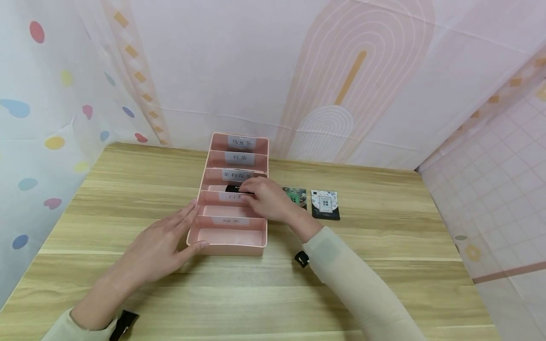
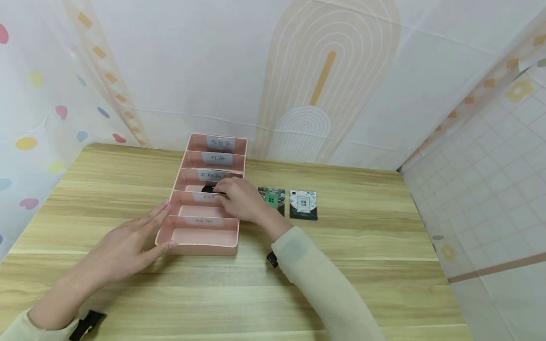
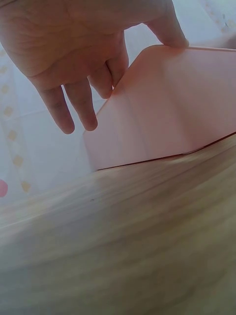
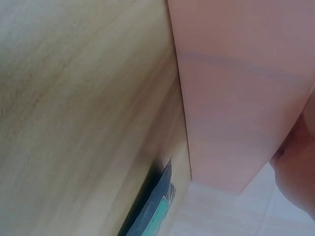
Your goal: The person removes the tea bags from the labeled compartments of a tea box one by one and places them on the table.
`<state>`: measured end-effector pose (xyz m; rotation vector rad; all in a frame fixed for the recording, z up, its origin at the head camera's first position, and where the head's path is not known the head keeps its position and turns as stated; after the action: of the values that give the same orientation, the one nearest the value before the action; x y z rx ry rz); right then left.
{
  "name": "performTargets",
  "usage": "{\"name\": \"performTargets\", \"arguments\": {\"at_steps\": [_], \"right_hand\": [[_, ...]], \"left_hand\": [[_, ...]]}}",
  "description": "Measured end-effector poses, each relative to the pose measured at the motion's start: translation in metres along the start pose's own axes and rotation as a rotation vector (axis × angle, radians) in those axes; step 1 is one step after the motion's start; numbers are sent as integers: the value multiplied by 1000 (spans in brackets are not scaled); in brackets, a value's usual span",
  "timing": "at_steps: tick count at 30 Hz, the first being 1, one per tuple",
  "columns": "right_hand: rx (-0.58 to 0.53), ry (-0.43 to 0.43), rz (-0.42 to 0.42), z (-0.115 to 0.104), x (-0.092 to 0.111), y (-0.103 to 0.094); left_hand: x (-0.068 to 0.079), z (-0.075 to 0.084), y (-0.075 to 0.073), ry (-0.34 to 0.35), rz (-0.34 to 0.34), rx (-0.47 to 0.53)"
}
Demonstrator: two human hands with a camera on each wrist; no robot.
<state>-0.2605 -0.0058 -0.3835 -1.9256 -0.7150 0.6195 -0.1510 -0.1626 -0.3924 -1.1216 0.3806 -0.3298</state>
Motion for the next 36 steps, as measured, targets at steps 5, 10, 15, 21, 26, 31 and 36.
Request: {"name": "performTargets", "arguments": {"at_steps": [5,10,15,21,26,31,36], "right_hand": [[9,-7,4,-1,0,0],[-7,12,1,0,0,0],[-14,29,-3,2,-1,0],[-43,40,16,4,-2,-1],[-108,85,34,7,-2,-3],[-174,124,59,11,0,-6],[-238,131,84,11,1,-10]], "left_hand": [[0,1,-1,8,12,-2],[0,2,-2,20,23,-4],[0,2,-2,19,21,-6],[1,2,-2,16,15,-6],[1,2,-3,19,26,-7],[1,2,-3,16,25,-4],[1,2,-3,17,28,-7]]}}
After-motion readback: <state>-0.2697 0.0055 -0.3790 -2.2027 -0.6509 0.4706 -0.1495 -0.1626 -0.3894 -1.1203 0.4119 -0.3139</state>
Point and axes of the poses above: each hand's wrist, its own x-axis away from the middle knuckle, its own y-axis out of the palm, z = x × y, the point moved 10 cm from there along -x, towards the middle knuckle, and after that the axes turned 3 degrees about x, right-handed, at the moved point
